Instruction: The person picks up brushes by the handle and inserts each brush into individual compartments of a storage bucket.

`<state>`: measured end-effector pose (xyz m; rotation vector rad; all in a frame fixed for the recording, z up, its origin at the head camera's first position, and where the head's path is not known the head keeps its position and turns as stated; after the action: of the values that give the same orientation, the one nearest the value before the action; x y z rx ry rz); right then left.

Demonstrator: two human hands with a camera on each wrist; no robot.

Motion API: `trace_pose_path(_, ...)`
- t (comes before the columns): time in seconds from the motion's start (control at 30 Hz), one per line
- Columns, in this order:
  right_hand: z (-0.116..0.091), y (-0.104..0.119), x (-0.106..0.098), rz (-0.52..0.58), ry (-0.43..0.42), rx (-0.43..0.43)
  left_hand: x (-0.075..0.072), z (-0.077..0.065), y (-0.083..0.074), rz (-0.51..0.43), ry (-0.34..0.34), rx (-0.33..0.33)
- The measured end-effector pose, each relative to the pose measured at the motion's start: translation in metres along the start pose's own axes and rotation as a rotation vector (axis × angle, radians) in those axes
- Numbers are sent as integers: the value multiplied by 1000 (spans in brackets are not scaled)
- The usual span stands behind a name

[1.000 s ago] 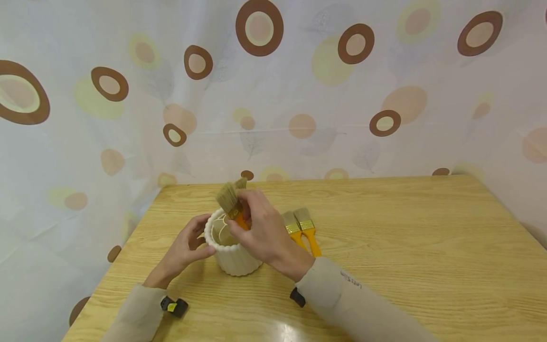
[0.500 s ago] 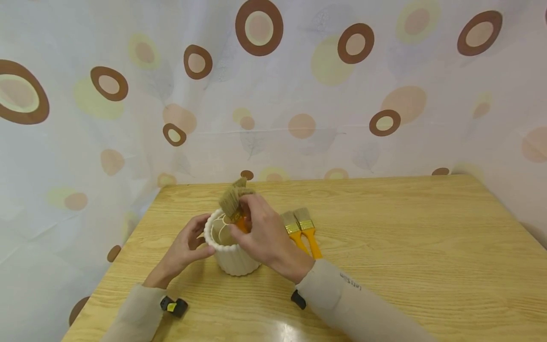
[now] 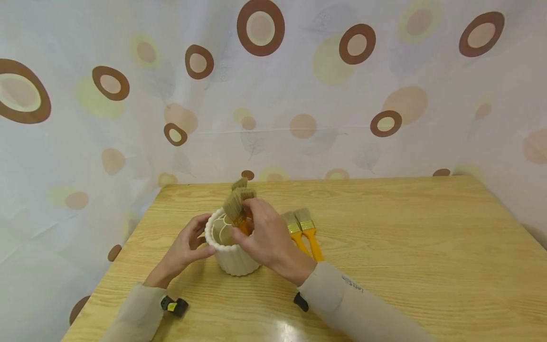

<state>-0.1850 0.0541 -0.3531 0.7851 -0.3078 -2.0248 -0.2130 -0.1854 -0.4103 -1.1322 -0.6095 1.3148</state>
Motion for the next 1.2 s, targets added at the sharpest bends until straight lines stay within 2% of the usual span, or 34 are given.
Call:
trace_pose_path(0.63,-5,-7,-1,3,28,40,0,1,2,6,3,13)
trace_pose_path(1.2,-8,-9,-3,-4,63,68,0,0,1,4,-6,-8)
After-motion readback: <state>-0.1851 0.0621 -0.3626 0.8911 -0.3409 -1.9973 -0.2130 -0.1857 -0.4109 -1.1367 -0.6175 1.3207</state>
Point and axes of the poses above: each hand's wrist, its own z-axis towards the middle knuckle, its own x-axis out of the palm, y = z × x, the point moved 1 cm from there along z, towards the middle knuckle, and after that the axes turned 13 degrees about -y, right-handed, at the moved point
